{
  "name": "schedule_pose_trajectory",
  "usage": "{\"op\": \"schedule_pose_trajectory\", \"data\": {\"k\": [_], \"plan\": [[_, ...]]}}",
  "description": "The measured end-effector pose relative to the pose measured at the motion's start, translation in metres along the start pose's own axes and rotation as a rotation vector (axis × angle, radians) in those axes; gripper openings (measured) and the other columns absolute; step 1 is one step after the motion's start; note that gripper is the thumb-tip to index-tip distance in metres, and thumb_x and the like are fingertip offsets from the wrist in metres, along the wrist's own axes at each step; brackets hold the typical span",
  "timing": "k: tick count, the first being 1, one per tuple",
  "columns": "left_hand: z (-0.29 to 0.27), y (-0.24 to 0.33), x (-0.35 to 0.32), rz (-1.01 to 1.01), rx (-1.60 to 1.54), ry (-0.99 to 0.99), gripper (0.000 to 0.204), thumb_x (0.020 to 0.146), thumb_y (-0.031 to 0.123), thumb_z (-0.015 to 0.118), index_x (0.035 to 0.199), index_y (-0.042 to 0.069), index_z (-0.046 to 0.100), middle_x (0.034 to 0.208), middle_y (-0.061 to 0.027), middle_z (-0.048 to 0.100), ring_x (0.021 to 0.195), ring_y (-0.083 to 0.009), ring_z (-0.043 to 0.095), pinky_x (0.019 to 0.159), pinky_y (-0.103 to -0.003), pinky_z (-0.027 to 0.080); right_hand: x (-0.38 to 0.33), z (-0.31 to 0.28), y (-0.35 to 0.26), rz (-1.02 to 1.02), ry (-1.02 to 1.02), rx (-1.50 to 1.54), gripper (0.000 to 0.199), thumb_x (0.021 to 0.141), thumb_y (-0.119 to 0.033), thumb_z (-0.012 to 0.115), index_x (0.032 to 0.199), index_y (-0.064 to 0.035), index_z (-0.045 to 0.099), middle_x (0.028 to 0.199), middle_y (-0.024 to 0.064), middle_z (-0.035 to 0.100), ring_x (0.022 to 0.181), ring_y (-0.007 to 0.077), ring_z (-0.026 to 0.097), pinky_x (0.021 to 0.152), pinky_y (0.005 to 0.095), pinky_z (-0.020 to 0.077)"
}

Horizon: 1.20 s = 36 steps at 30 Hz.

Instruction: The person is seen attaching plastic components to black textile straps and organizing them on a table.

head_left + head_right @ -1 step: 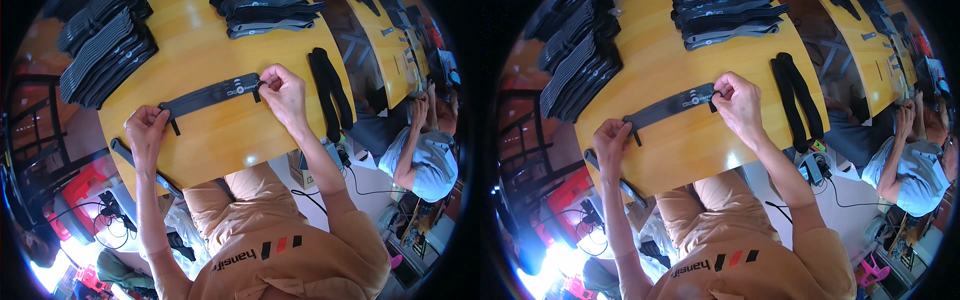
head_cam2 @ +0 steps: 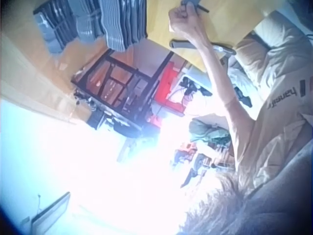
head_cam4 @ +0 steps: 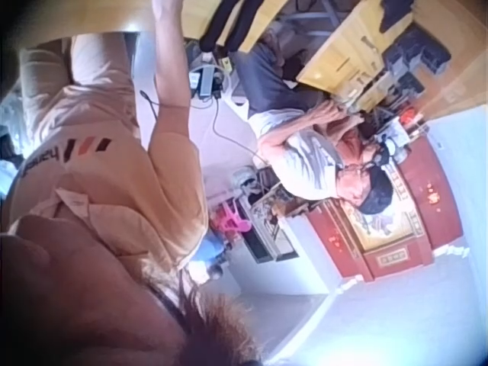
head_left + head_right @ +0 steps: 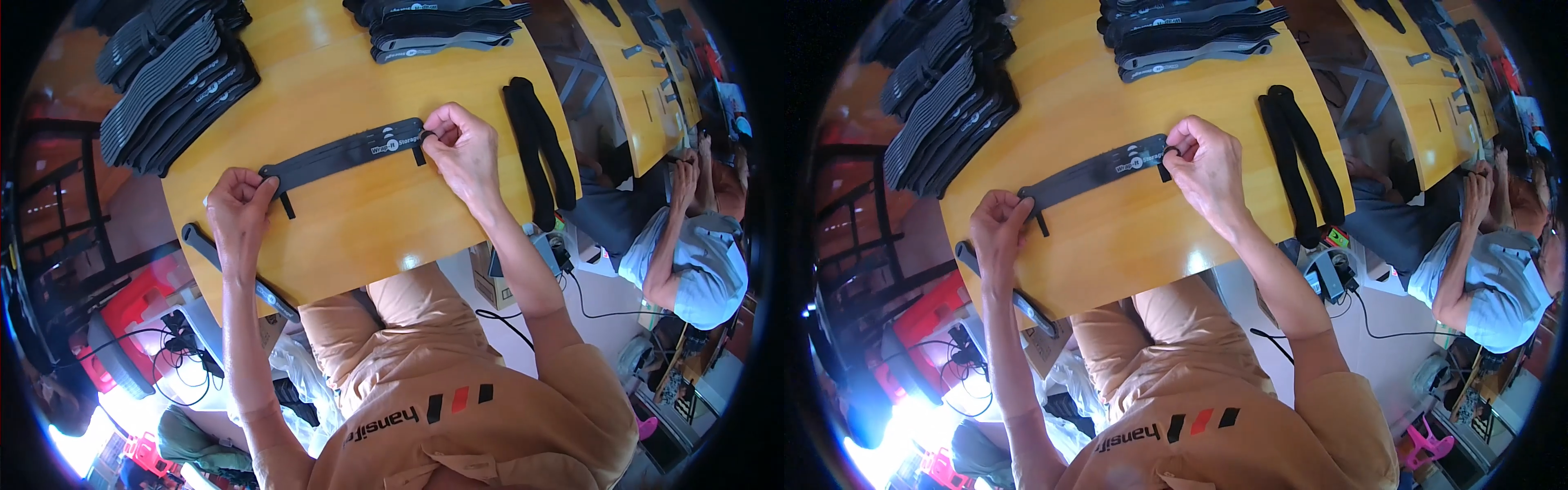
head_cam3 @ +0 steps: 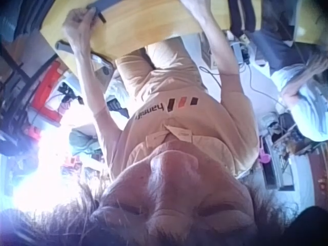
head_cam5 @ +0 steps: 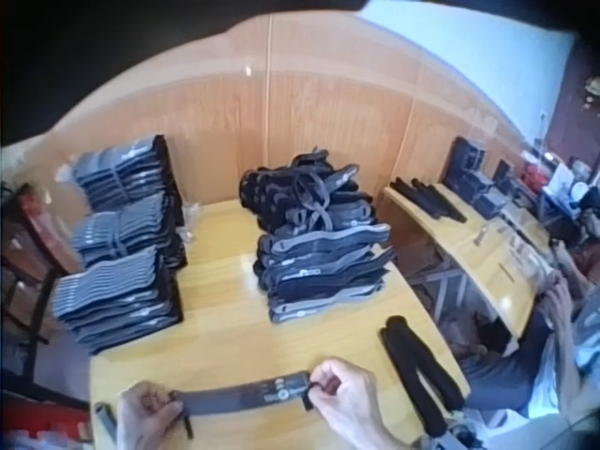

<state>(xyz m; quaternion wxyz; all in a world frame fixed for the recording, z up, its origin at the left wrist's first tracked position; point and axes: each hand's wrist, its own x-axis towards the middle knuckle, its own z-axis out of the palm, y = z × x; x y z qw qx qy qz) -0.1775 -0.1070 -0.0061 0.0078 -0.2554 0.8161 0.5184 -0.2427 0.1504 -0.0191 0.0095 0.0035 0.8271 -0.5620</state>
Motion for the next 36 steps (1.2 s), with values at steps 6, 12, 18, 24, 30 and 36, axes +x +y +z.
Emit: {"op": "schedule_pose_trajectory", "data": {"k": [6,12,18,24,30,36], "plan": [[-0.005,0.007,-0.001,-0.04,-0.096,-0.061,0.016,0.075,0.004,0.066,0.081,0.001,0.051,0.049,0.0016,0.045,0.041,-0.0067,0.043,0.038,-0.021,0.032,0.004,-0.001,0.003,-0.045,-0.014,-0.033,0.008,0.064,0.005,0.059,0.071,0.0006,0.057,0.059,0.0049,0.057,0.052,0.011,0.052,0.05,0.0243,0.0434],[0.004,-0.011,0.0,0.071,-0.069,0.051,0.016,0.076,0.006,0.064,0.084,-0.001,0.052,0.052,-0.0014,0.048,0.044,-0.0082,0.047,0.041,-0.024,0.036,0.004,-0.002,0.004,-0.078,-0.011,-0.038,0.005,0.065,0.004,0.059,0.069,0.0005,0.057,0.058,0.0047,0.056,0.05,0.0103,0.051,0.05,0.0242,0.0424],[0.007,-0.023,0.0,0.271,0.324,0.256,0.017,0.079,0.012,0.058,0.088,0.0,0.052,0.064,-0.0143,0.06,0.065,-0.0289,0.06,0.061,-0.038,0.044,0.001,-0.004,0.001,-0.098,-0.052,0.015,0.005,0.069,0.003,0.056,0.073,0.001,0.059,0.059,0.0049,0.056,0.052,0.0096,0.052,0.048,0.0229,0.0435],[-0.004,0.003,-0.037,0.283,0.5,0.289,0.026,0.081,0.017,0.057,0.099,0.0,0.051,0.079,-0.0182,0.063,0.08,-0.0352,0.06,0.071,-0.042,0.045,-0.005,-0.027,0.01,0.122,-0.131,0.418,0.019,0.074,0.006,0.05,0.089,0.0026,0.061,0.072,0.008,0.057,0.062,0.0115,0.057,0.052,0.0243,0.0484],[0.029,0.0,-0.055,0.511,0.645,0.162,0.058,0.084,0.032,0.056,0.128,-0.001,0.039,0.126,-0.0211,0.046,0.116,-0.0349,0.044,0.096,-0.042,0.036,-0.05,-0.002,-0.015,-0.729,-0.115,-0.455,0.047,0.074,-0.002,0.058,0.119,0.0031,0.047,0.118,0.0162,0.05,0.11,0.0284,0.049,0.093,0.0385,0.0395],[0.048,-0.007,-0.054,0.625,0.892,0.053,0.071,0.087,0.047,0.046,0.139,0.003,0.025,0.146,-0.0157,0.019,0.135,-0.0315,0.018,0.104,-0.053,0.019,-0.055,0.024,0.001,-0.694,-0.278,-0.791,0.063,0.082,-0.021,0.054,0.135,-0.0004,0.029,0.143,0.0126,0.025,0.133,0.0236,0.022,0.107,0.0489,0.0174]]}}
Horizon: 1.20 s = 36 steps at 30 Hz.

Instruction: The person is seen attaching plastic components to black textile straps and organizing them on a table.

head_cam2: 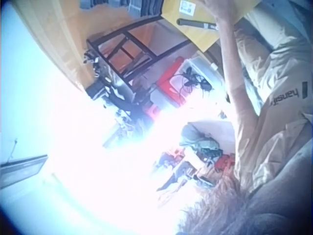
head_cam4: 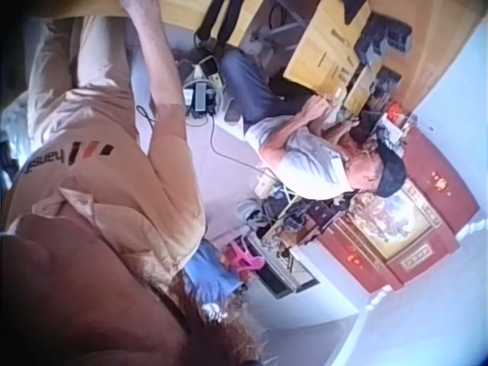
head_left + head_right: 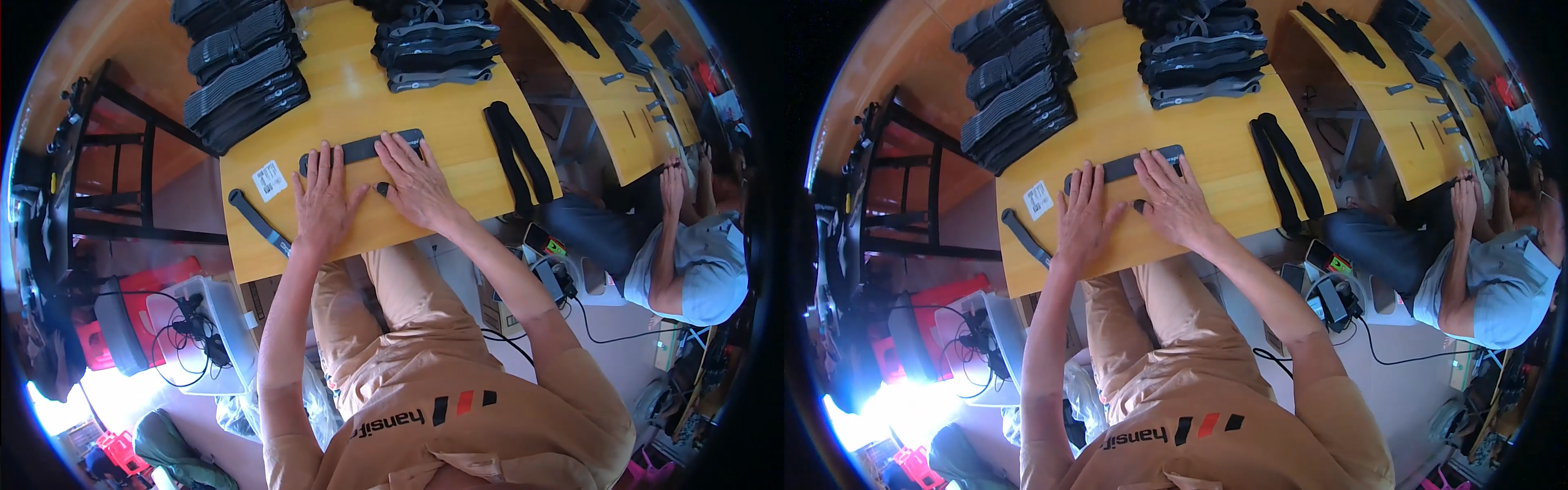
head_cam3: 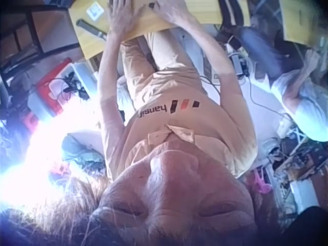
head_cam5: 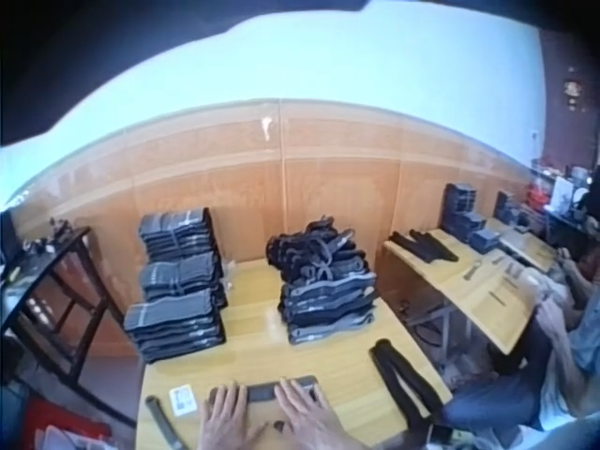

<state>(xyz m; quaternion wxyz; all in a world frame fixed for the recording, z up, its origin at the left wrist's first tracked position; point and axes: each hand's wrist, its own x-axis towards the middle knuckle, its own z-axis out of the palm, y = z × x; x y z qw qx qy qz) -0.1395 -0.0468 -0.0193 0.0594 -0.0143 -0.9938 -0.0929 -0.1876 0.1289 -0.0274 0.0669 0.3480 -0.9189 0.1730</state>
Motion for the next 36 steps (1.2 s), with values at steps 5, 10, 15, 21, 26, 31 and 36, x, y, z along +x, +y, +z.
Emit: {"op": "schedule_pose_trajectory", "data": {"k": [5,10,15,21,26,31,36], "plan": [[-0.001,-0.004,-0.001,0.005,0.035,-0.025,0.07,0.087,0.05,0.043,0.139,0.006,0.025,0.146,-0.0166,0.018,0.134,-0.0327,0.018,0.103,-0.056,0.019,-0.003,0.003,0.004,0.022,0.008,-0.01,0.061,0.084,-0.025,0.05,0.136,-0.0006,0.029,0.144,0.0117,0.025,0.134,0.0226,0.022,0.108,0.0474,0.0155],[0.0,-0.005,-0.003,-0.01,0.049,-0.012,0.07,0.087,0.05,0.043,0.14,0.009,0.024,0.146,-0.0183,0.016,0.134,-0.0344,0.017,0.103,-0.056,0.019,-0.015,-0.002,0.017,0.121,0.047,-0.083,0.06,0.085,-0.026,0.049,0.136,-0.0008,0.029,0.144,0.0116,0.024,0.133,0.0232,0.023,0.108,0.0457,0.014],[0.002,-0.008,-0.002,-0.042,0.056,-0.013,0.072,0.086,0.049,0.046,0.14,0.008,0.024,0.146,-0.0186,0.015,0.134,-0.0325,0.019,0.103,-0.056,0.018,-0.02,-0.007,0.02,0.194,0.123,-0.039,0.052,0.086,-0.018,0.049,0.131,0.0026,0.034,0.139,0.0152,0.032,0.129,0.0272,0.03,0.107,0.0424,0.0186],[-0.038,-0.038,-0.03,-0.175,-0.502,0.362,0.052,0.085,0.022,0.056,0.13,0.001,0.039,0.136,-0.0218,0.035,0.128,-0.0342,0.031,0.105,-0.042,0.024,-0.029,-0.011,0.03,0.264,0.412,0.387,0.03,0.082,-0.002,0.049,0.113,0.0017,0.05,0.112,0.0183,0.052,0.106,0.0354,0.049,0.089,0.0381,0.0402],[-0.069,-0.047,-0.111,-0.554,-0.962,0.549,0.027,0.088,0.014,0.055,0.108,-0.004,0.056,0.103,-0.0115,0.059,0.096,-0.0185,0.057,0.087,-0.028,0.042,-0.032,-0.014,0.011,0.226,0.45,0.432,0.023,0.079,0.001,0.052,0.102,0.0011,0.055,0.098,0.0161,0.054,0.093,0.0335,0.052,0.081,0.0383,0.042],[-0.03,-0.031,-0.181,-0.774,-1.312,0.609,0.019,0.09,0.015,0.053,0.097,-0.002,0.059,0.086,-0.0057,0.062,0.071,-0.0099,0.057,0.068,-0.022,0.045,-0.037,-0.01,-0.066,0.014,0.268,0.537,0.033,0.074,-0.005,0.06,0.106,0.0007,0.053,0.098,0.0168,0.053,0.092,0.0329,0.051,0.08,0.0394,0.043],[0.005,-0.007,-0.202,-0.906,-1.54,0.54,0.02,0.09,0.016,0.054,0.098,-0.002,0.058,0.082,-0.0078,0.064,0.067,-0.0094,0.058,0.064,-0.022,0.047,-0.028,-0.009,-0.129,-0.147,0.075,0.545,0.059,0.065,-0.011,0.071,0.116,-0.0003,0.043,0.105,0.0173,0.047,0.095,0.0317,0.051,0.079,0.04,0.0456]]}}
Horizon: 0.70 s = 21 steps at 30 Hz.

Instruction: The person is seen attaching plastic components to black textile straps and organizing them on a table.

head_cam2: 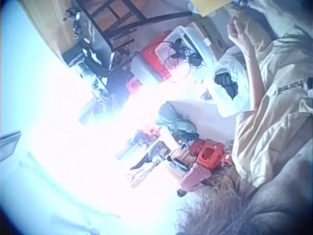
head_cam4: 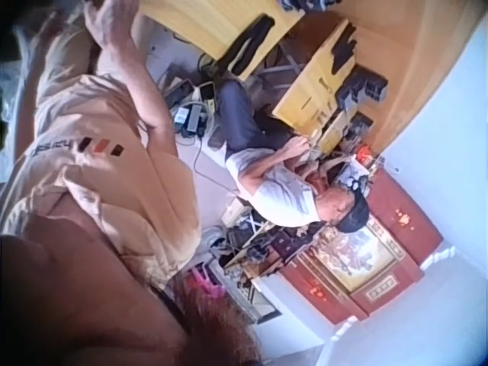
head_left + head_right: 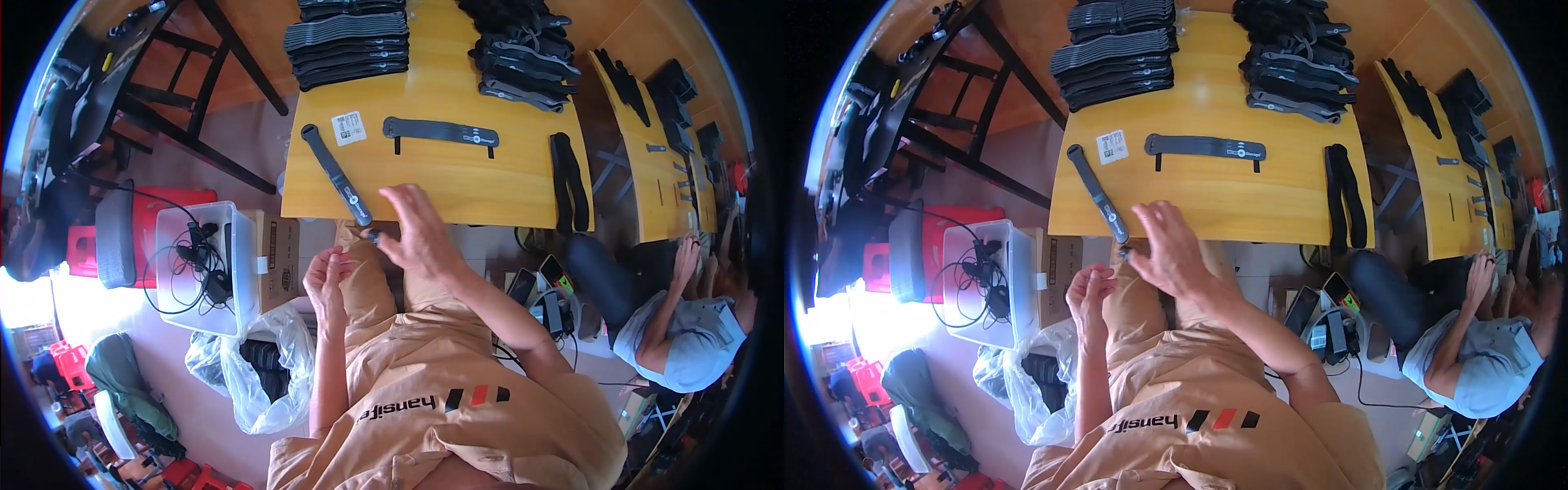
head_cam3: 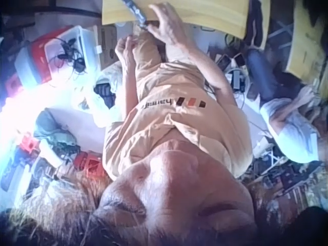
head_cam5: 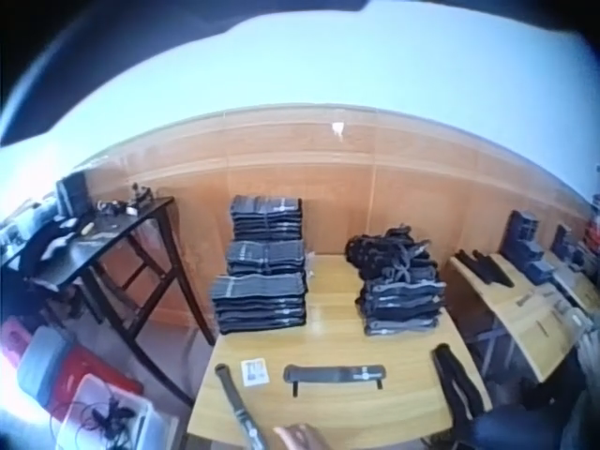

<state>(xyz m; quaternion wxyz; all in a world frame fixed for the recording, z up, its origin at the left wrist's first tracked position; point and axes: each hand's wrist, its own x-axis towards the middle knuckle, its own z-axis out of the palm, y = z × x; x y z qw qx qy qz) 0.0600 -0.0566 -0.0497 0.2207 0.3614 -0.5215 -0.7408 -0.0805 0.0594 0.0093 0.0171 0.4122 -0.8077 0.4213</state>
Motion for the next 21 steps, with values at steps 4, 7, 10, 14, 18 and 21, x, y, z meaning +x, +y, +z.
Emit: {"op": "schedule_pose_trajectory", "data": {"k": [4,7,10,14,18,21], "plan": [[0.014,0.002,-0.002,-0.021,-0.029,-0.087,0.02,0.09,0.016,0.053,0.098,-0.002,0.058,0.082,-0.0072,0.064,0.067,-0.0088,0.057,0.065,-0.021,0.047,0.008,0.034,-0.008,0.072,-0.05,-0.047,0.055,0.064,-0.005,0.069,0.113,-0.0019,0.044,0.098,0.0158,0.048,0.093,0.0321,0.05,0.078,0.0403,0.0449],[0.02,0.005,0.001,-0.015,-0.033,-0.126,0.02,0.091,0.016,0.052,0.099,-0.002,0.058,0.083,-0.0065,0.064,0.068,-0.0083,0.057,0.066,-0.021,0.047,0.008,0.046,0.001,0.049,-0.022,-0.08,0.049,0.064,-0.002,0.067,0.109,-0.0009,0.046,0.092,0.0132,0.049,0.086,0.0293,0.052,0.073,0.0396,0.0458],[0.026,0.007,0.002,-0.086,-0.117,-0.147,0.021,0.091,0.017,0.052,0.099,-0.002,0.058,0.085,-0.0065,0.064,0.072,-0.0092,0.059,0.067,-0.021,0.048,0.002,0.038,0.002,0.092,0.051,-0.009,0.037,0.066,0.001,0.064,0.1,0.0014,0.053,0.085,0.0135,0.052,0.077,0.0292,0.055,0.069,0.0363,0.0473],[0.046,0.018,-0.003,-0.237,-0.326,-0.289,0.023,0.091,0.019,0.052,0.102,-0.001,0.058,0.089,-0.0066,0.064,0.079,-0.0107,0.06,0.07,-0.022,0.048,-0.018,0.014,-0.004,0.195,0.016,0.192,0.028,0.068,0.002,0.062,0.096,0.0033,0.058,0.083,0.0122,0.057,0.072,0.0235,0.059,0.064,0.0314,0.0491],[0.048,0.006,-0.005,-0.282,-0.414,-0.403,0.023,0.092,0.018,0.05,0.104,0.0,0.058,0.09,-0.0071,0.064,0.083,-0.0124,0.061,0.075,-0.024,0.048,-0.049,0.0,-0.007,0.436,-0.09,0.524,0.029,0.076,0.001,0.06,0.104,0.0008,0.06,0.094,0.0052,0.063,0.081,0.0087,0.059,0.059,0.022,0.0493],[0.053,0.016,-0.016,-0.303,-0.419,-0.43,0.021,0.091,0.016,0.052,0.101,-0.001,0.059,0.09,-0.0082,0.064,0.083,-0.0128,0.062,0.076,-0.026,0.05,-0.057,-0.02,-0.001,0.457,-0.12,0.65,0.021,0.086,-0.001,0.052,0.105,-0.001,0.062,0.094,0.0048,0.06,0.077,0.0086,0.058,0.058,0.0199,0.047]]}}
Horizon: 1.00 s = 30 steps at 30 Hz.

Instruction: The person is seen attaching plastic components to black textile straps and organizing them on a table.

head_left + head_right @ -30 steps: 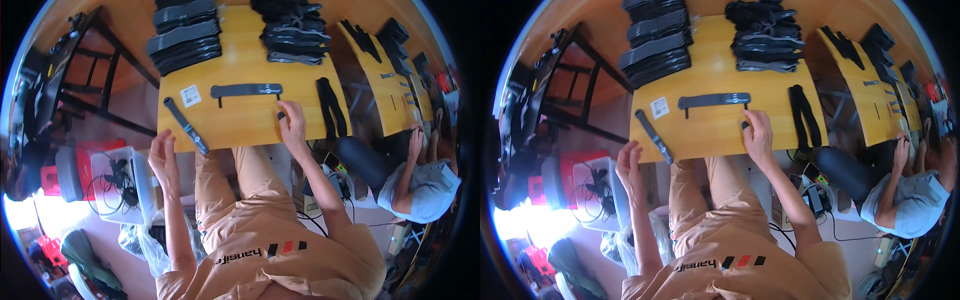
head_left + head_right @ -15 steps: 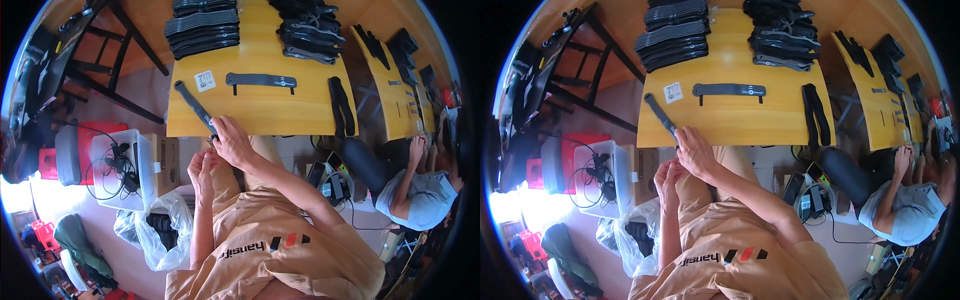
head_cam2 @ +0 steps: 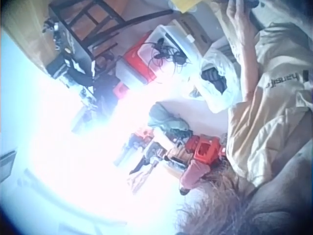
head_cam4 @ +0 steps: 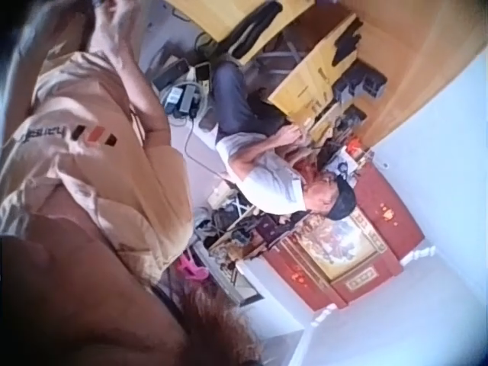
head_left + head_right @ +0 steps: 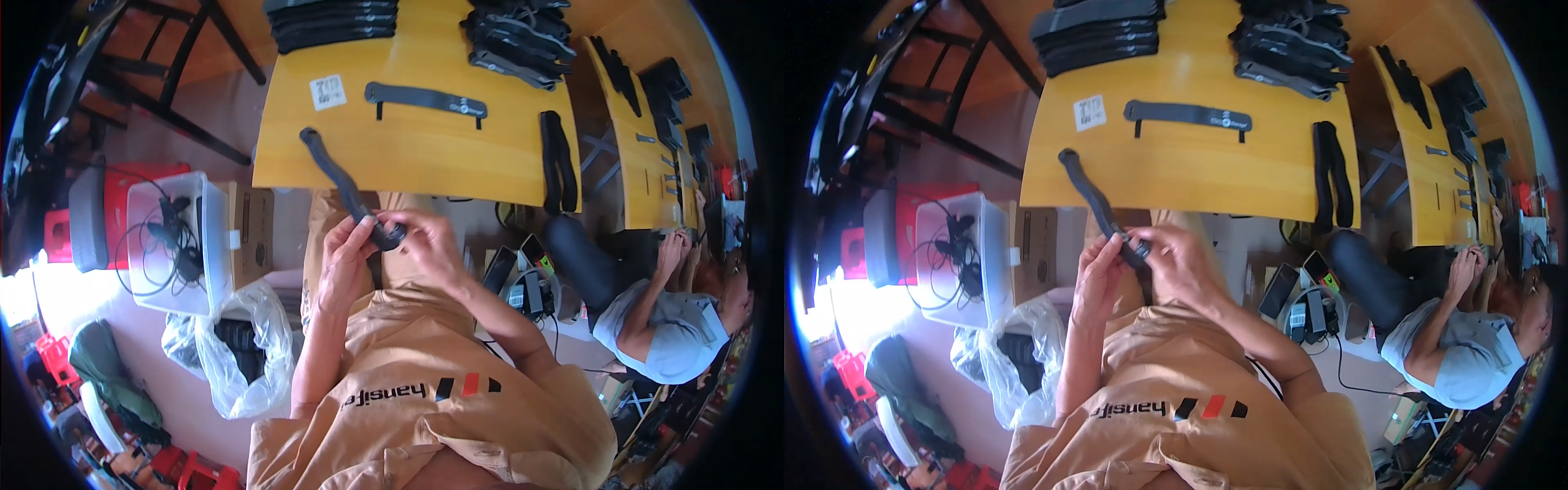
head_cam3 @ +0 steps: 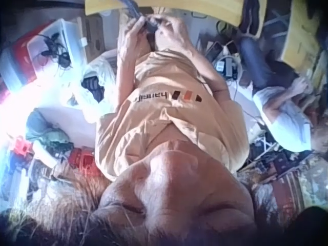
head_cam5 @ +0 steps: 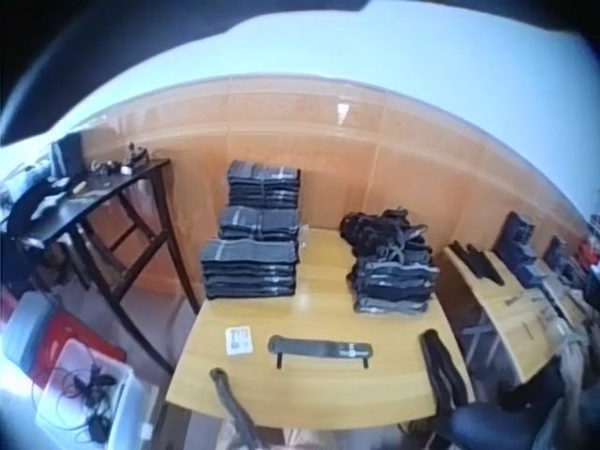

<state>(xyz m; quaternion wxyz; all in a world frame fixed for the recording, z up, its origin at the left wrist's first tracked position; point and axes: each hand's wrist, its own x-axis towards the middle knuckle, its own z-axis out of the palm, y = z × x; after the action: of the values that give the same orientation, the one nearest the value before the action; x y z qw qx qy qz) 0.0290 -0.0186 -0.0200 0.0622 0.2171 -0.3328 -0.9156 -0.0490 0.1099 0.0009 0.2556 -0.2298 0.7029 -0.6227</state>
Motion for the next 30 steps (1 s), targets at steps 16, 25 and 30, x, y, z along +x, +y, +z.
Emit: {"op": "schedule_pose_trajectory", "data": {"k": [16,25,30], "plan": [[0.015,0.0,-0.006,-0.019,0.02,0.037,0.023,0.087,0.014,0.058,0.103,-0.003,0.058,0.087,-0.0113,0.065,0.077,-0.0143,0.064,0.072,-0.027,0.054,-0.012,-0.026,-0.024,-0.385,-0.077,-0.415,0.034,0.06,0.016,0.055,0.09,0.0008,0.062,0.085,0.0107,0.061,0.073,0.0217,0.062,0.063,0.0281,0.0501],[0.022,0.001,-0.012,-0.039,0.059,0.047,0.03,0.08,0.002,0.063,0.108,-0.004,0.057,0.092,-0.0097,0.065,0.083,-0.0137,0.062,0.078,-0.027,0.052,-0.014,-0.028,-0.028,-0.395,-0.06,-0.509,0.024,0.063,0.007,0.063,0.086,0.0016,0.061,0.081,0.0114,0.059,0.069,0.0264,0.06,0.059,0.0319,0.0501],[0.025,0.0,-0.014,-0.001,0.235,0.081,0.03,0.082,0.004,0.061,0.11,-0.002,0.056,0.095,-0.0096,0.064,0.084,-0.0128,0.061,0.075,-0.025,0.05,-0.015,-0.029,-0.029,-0.347,-0.069,-0.519,0.026,0.061,0.01,0.063,0.086,0.002,0.062,0.083,0.0113,0.062,0.072,0.0236,0.063,0.063,0.0284,0.0522]]}}
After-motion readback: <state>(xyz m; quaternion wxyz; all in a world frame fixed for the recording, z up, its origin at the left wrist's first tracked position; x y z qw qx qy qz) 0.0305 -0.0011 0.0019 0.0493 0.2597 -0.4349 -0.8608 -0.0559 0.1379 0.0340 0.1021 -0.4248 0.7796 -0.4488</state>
